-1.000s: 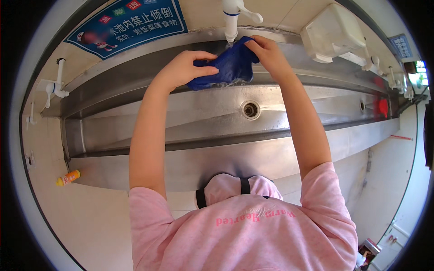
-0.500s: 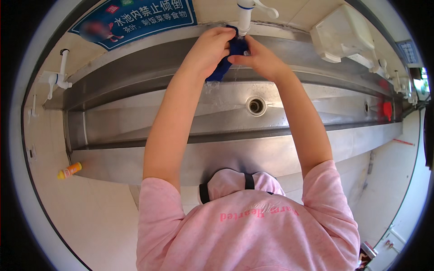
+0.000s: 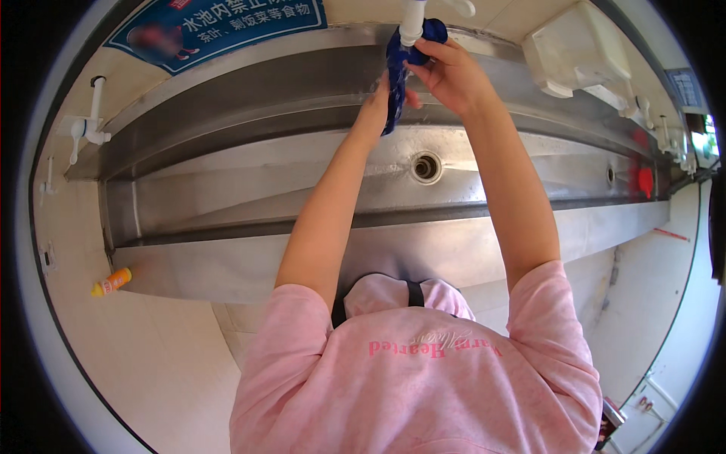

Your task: Cleaning a stainless steel sink trough with a cloth and rinsing it.

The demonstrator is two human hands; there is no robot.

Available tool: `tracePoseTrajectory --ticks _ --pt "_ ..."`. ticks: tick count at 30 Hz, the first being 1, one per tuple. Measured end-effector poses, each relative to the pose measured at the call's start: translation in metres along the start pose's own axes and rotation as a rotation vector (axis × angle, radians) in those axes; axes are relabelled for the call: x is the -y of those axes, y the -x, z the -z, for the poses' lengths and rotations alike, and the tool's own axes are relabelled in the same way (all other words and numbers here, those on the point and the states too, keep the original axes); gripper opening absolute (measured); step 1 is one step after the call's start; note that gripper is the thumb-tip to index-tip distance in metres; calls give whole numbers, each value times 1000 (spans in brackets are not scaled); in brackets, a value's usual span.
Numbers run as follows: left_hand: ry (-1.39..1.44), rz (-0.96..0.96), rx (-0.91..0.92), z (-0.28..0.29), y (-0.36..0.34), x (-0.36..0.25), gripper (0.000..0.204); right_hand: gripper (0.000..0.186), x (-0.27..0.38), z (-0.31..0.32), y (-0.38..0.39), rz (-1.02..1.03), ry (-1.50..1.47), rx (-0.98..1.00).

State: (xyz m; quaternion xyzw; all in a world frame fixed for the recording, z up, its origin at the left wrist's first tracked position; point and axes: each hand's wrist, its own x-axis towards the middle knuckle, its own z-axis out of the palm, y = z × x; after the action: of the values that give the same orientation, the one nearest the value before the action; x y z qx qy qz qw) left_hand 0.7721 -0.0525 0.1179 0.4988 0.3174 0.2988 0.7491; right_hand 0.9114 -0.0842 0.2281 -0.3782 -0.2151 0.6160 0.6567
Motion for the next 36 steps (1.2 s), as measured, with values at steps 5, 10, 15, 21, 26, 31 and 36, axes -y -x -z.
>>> tracePoseTrajectory --ticks 5,10,15,21,26,31,36 --pt "94 210 104 9 19 31 64 18 -4 11 5 134 2 -115" --pt "594 396 44 -14 24 1 64 15 -13 7 27 268 893 -118" --pt "897 182 48 -15 -4 -15 37 22 -31 17 68 598 1540 197" --pt "768 259 -279 -40 -10 -45 16 23 44 -32 70 763 1186 -323" --pt "961 156 -225 -37 -22 -46 8 24 70 -85 74 704 1520 -292" --pt "867 -71 -383 -42 -10 -56 9 24 53 -98 79 679 1734 -459" --pt "641 28 -454 -37 16 -67 8 33 56 -132 78 268 1948 -364"
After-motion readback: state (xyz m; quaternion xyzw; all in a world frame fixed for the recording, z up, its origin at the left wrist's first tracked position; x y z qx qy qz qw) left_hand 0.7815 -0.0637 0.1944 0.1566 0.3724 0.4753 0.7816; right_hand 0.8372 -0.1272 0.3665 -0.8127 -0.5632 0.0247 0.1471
